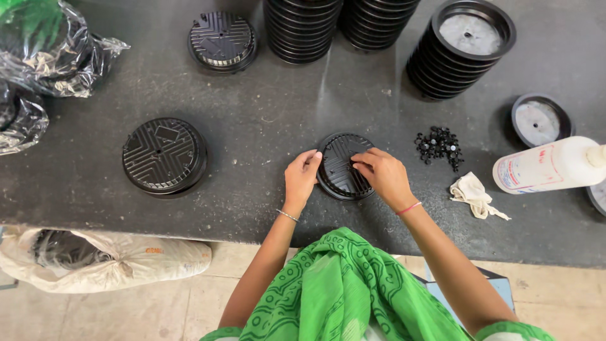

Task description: The person wipes white circular filter media with a cloth, places black plastic discs onto the media, and stacks the assembled filter pads on the workbench. They also handle plastic-wrapped pads and a bottle of liquid on the table.

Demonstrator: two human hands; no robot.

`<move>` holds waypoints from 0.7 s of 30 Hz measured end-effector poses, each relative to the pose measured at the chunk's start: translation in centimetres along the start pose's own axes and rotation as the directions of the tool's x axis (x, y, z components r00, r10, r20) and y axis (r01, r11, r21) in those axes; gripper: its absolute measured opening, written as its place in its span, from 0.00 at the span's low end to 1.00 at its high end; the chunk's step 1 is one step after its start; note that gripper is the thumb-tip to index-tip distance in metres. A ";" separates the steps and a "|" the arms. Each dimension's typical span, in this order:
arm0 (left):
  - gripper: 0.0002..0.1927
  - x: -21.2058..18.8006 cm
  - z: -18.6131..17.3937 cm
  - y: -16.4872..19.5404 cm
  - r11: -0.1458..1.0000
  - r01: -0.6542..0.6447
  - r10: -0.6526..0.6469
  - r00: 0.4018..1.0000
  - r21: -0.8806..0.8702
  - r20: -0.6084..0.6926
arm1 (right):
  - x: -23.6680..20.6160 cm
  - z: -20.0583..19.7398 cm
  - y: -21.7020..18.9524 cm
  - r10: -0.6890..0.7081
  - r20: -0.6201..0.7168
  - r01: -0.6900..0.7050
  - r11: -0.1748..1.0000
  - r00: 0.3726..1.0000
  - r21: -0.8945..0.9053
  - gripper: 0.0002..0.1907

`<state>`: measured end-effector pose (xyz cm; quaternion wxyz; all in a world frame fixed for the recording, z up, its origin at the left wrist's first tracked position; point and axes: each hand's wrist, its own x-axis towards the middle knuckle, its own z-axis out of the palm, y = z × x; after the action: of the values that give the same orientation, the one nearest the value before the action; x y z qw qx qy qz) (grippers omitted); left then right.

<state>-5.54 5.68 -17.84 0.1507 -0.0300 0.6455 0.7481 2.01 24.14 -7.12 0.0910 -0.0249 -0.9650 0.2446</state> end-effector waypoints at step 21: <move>0.30 -0.6 -0.4 1.4 0.993 -0.097 0.086 0.987 0.071 0.136 | 1.2 -1.2 1.9 -0.002 -0.019 0.004 0.991 1.000 0.131 0.14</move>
<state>-5.41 4.97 -16.46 0.1600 0.0555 0.6634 0.7289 1.08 26.49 -6.80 0.1017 -0.0197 -0.9460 0.3070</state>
